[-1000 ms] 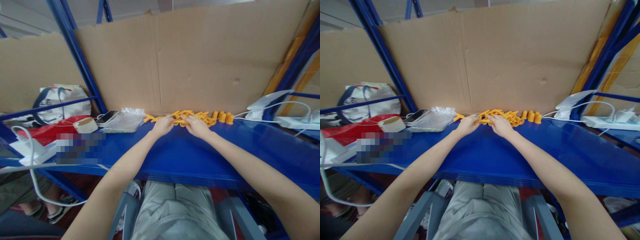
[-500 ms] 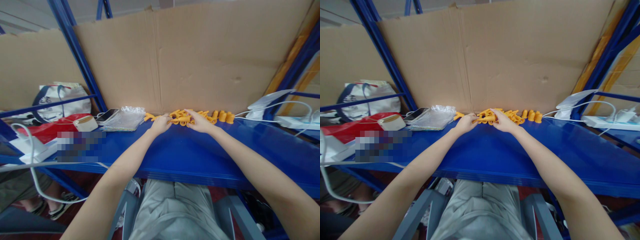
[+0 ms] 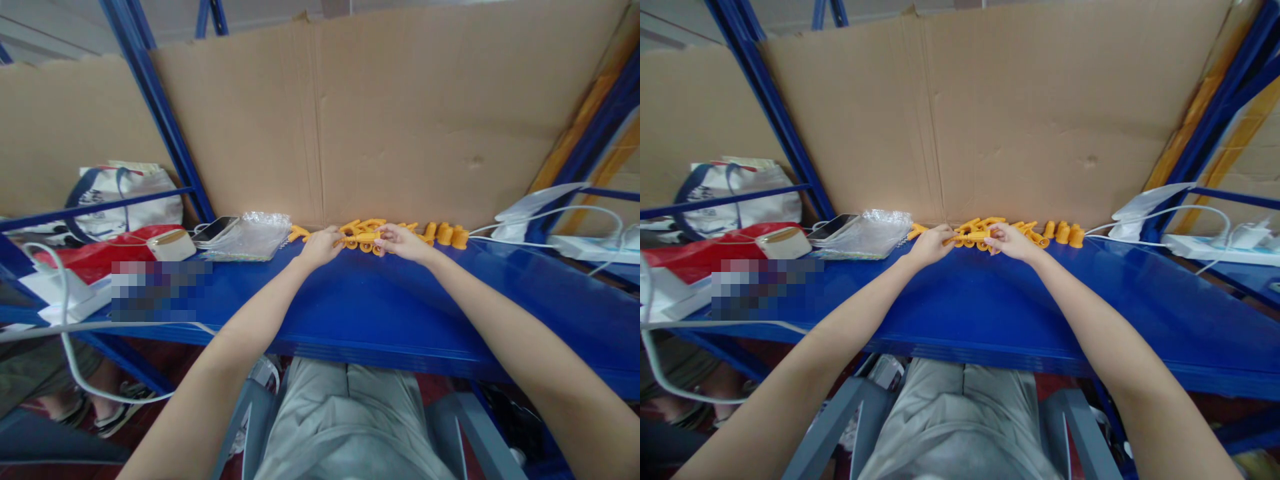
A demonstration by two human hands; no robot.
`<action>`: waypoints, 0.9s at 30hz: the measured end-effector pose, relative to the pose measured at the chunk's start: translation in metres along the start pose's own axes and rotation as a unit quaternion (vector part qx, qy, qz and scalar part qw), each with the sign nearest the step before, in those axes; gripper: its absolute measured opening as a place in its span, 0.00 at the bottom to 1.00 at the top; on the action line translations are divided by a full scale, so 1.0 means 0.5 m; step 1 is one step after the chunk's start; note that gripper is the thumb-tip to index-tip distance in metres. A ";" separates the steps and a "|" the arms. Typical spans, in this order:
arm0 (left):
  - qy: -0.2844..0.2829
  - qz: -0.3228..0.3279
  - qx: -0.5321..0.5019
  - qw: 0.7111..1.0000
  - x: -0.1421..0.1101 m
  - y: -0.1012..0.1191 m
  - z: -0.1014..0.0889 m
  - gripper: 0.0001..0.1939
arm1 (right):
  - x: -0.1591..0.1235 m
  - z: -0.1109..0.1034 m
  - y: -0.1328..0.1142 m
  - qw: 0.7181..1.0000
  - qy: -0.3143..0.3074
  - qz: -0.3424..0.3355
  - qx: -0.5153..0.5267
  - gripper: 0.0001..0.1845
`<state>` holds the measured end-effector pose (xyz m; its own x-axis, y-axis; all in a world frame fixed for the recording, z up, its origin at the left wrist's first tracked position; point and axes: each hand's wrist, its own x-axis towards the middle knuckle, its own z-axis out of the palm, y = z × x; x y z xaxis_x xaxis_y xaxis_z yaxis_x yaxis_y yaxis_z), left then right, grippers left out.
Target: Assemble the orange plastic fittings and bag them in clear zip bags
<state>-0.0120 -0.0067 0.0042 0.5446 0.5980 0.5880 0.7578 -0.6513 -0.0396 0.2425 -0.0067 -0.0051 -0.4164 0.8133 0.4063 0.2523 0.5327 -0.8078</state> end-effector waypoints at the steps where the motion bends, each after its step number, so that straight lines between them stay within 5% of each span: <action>1: 0.001 0.001 0.001 1.000 0.000 0.001 0.000 0.11 | 0.000 0.000 0.001 1.000 -0.002 0.000 0.002 0.15; 11: -0.004 0.001 0.019 1.000 0.000 -0.001 -0.002 0.12 | -0.001 0.003 -0.001 0.999 0.009 -0.025 -0.031 0.17; 20: 0.017 0.002 0.009 1.000 0.000 0.004 -0.003 0.13 | -0.017 0.027 -0.079 0.987 0.067 0.149 -0.006 0.17; 27: 0.004 -0.016 0.007 1.000 0.000 0.006 -0.004 0.12 | -0.019 0.016 -0.056 0.987 0.032 0.149 0.041 0.21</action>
<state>-0.0105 -0.0095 0.0057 0.5174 0.6152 0.5949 0.7798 -0.6253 -0.0315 0.2323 -0.0311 0.0103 -0.2783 0.9455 0.1689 0.2837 0.2489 -0.9261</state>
